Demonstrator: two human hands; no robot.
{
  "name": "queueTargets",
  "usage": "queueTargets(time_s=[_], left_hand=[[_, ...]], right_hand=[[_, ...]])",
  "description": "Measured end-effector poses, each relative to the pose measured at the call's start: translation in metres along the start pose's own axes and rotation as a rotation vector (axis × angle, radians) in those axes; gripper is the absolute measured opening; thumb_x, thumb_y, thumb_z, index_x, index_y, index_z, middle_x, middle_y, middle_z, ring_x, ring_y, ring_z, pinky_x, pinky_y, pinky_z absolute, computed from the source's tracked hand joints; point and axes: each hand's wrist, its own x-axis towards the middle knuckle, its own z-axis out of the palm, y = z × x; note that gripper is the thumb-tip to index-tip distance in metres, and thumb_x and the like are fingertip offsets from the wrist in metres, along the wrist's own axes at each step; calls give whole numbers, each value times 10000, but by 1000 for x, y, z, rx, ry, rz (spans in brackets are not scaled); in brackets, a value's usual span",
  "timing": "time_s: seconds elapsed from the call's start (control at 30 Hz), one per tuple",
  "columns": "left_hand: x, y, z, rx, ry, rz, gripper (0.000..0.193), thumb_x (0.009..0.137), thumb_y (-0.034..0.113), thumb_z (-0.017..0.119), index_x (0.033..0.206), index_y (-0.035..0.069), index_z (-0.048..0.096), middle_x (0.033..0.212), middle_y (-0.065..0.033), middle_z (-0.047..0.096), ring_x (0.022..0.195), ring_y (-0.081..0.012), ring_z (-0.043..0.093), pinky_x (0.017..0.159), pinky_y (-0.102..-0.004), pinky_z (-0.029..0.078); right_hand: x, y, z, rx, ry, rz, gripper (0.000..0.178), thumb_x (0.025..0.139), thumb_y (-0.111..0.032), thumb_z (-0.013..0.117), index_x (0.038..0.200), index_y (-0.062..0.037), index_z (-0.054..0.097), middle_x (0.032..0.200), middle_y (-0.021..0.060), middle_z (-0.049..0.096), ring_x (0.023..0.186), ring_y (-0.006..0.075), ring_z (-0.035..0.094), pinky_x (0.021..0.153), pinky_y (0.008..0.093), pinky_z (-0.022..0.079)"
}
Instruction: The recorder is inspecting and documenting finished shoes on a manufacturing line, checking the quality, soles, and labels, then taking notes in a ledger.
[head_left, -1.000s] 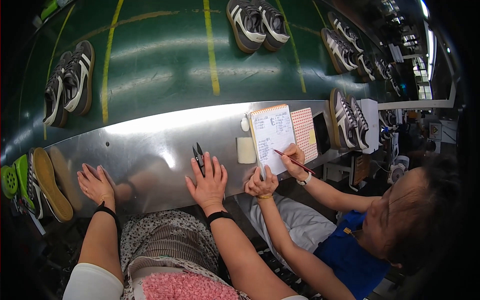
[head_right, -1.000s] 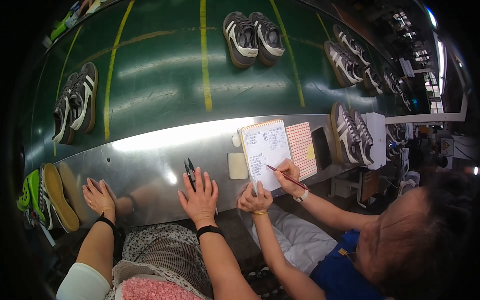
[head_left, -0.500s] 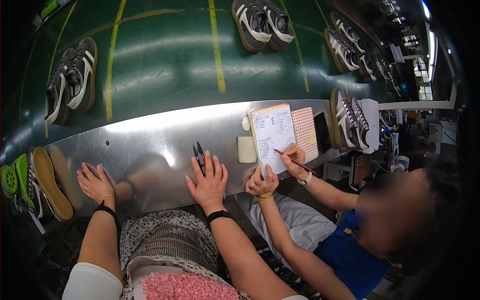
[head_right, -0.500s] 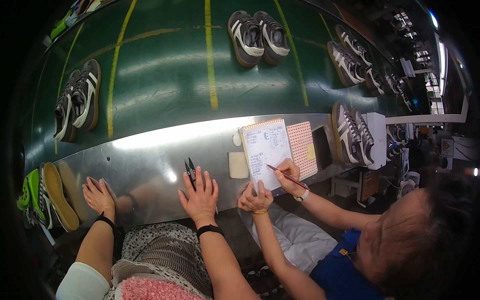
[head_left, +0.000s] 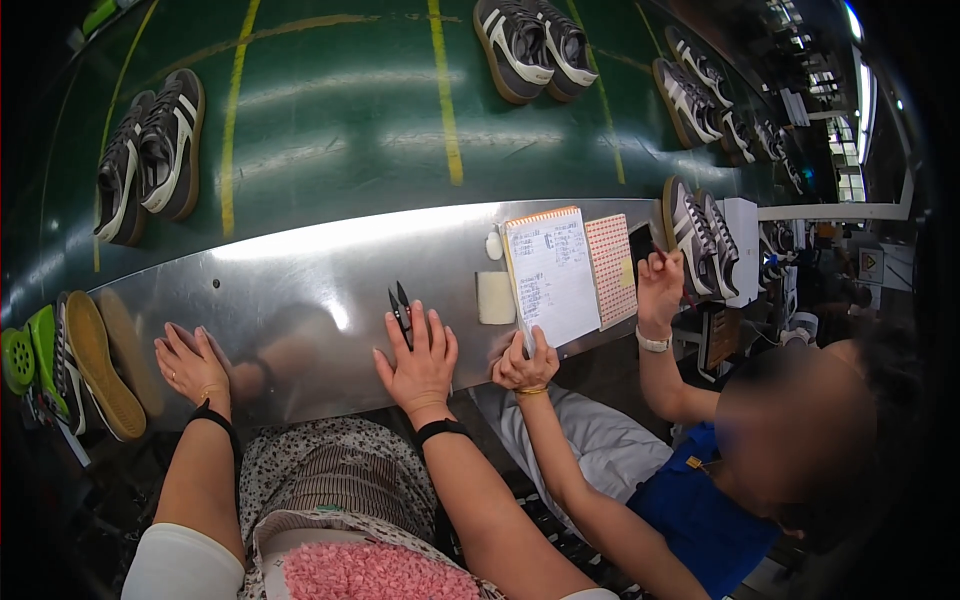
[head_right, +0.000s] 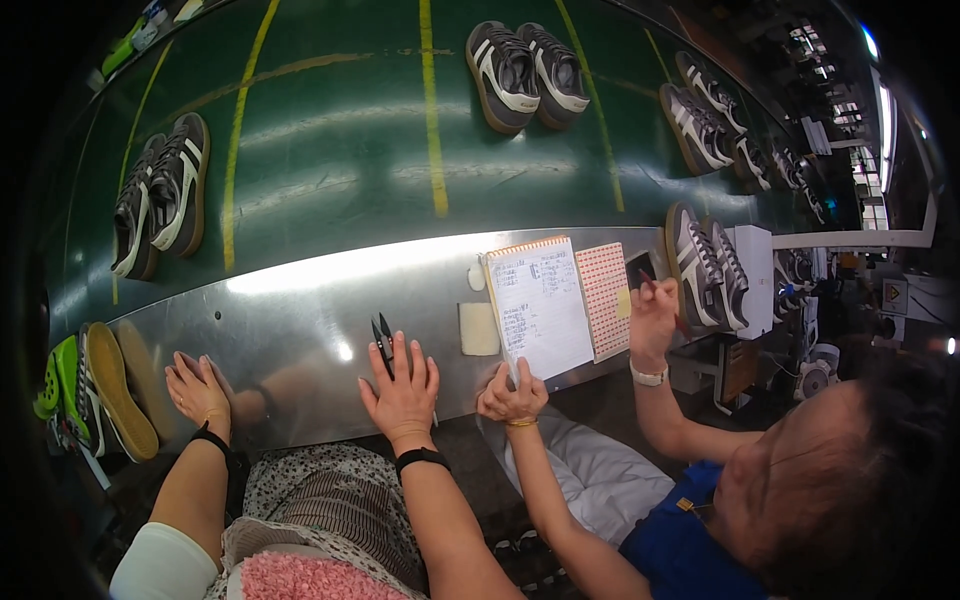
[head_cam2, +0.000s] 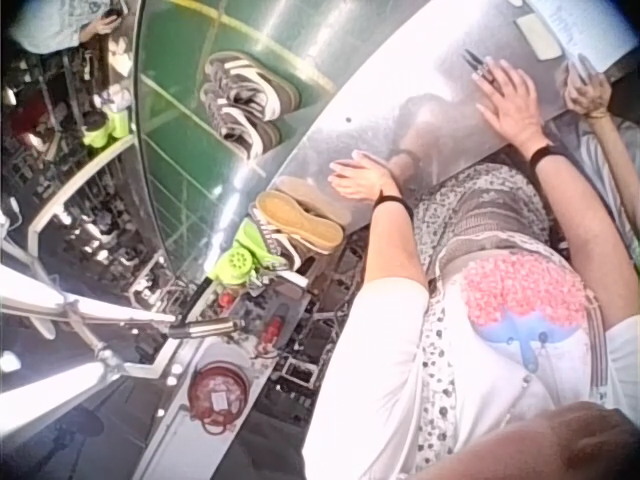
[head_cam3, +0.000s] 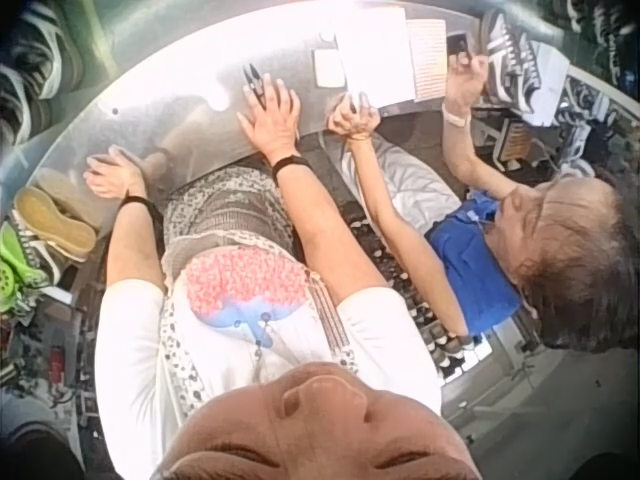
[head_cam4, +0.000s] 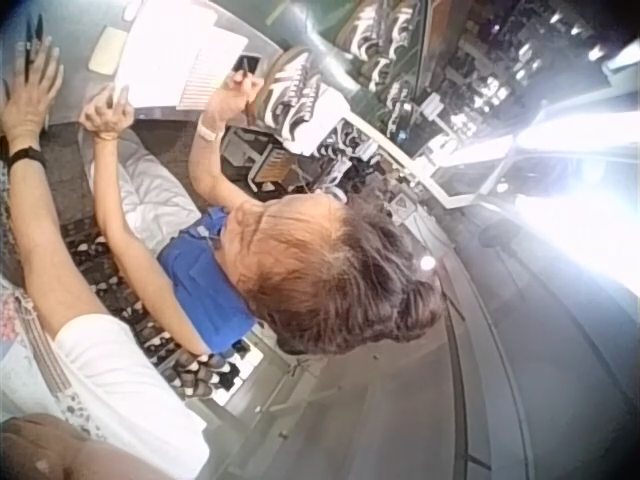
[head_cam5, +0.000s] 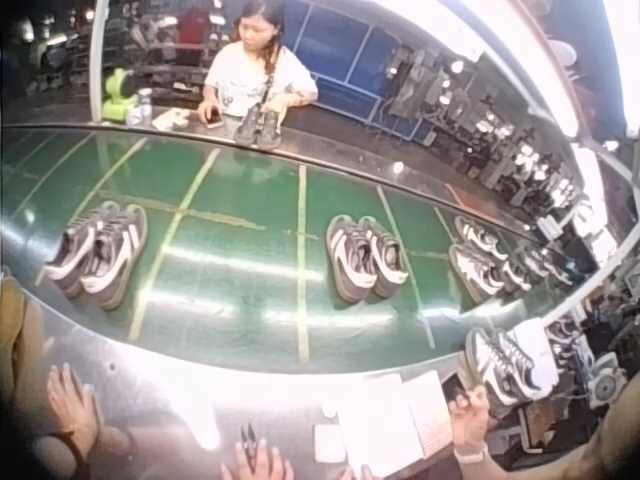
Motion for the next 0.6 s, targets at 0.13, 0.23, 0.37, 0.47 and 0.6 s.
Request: queueTargets(time_s=[0.13,0.23,0.37,0.47,0.6], left_hand=[[1,1,-4,2,-10,-10,560,892,479,387,1349,161,331,1386,-168,303,1295,-303,244,1056,-427,199],[2,-1,-4,-5,-9,-9,560,891,477,390,1349,161,331,1387,-168,302,1295,-303,244,1056,-427,199],[3,-4,-3,-14,4,-4,561,891,477,391,1349,158,332,1388,-168,300,1294,-303,245,1057,-426,198],[4,-7,-2,9,-11,-5,565,892,480,388,1351,157,329,1388,-168,299,1293,-303,245,1059,-425,194],[4,-7,-4,2,-15,-7,567,894,483,384,1354,158,324,1389,-168,298,1295,-302,242,1061,-424,192]], right_hand=[[1,-2,0,-1,-2,-3,496,793,-405,558,1256,-250,471,1365,82,352,1220,288,335,984,466,267],[0,-4,-1,-5,6,-4,492,796,-403,558,1256,-250,472,1365,82,353,1222,287,334,983,465,268],[-1,-6,0,-5,6,-5,491,799,-405,557,1258,-253,471,1370,81,348,1220,286,337,981,464,269],[-2,-7,1,-3,2,-11,493,800,-407,553,1260,-252,466,1370,90,346,1222,293,329,983,468,262],[-2,-10,1,-2,3,-12,494,800,-408,551,1260,-250,465,1368,99,345,1225,300,317,986,470,253]])
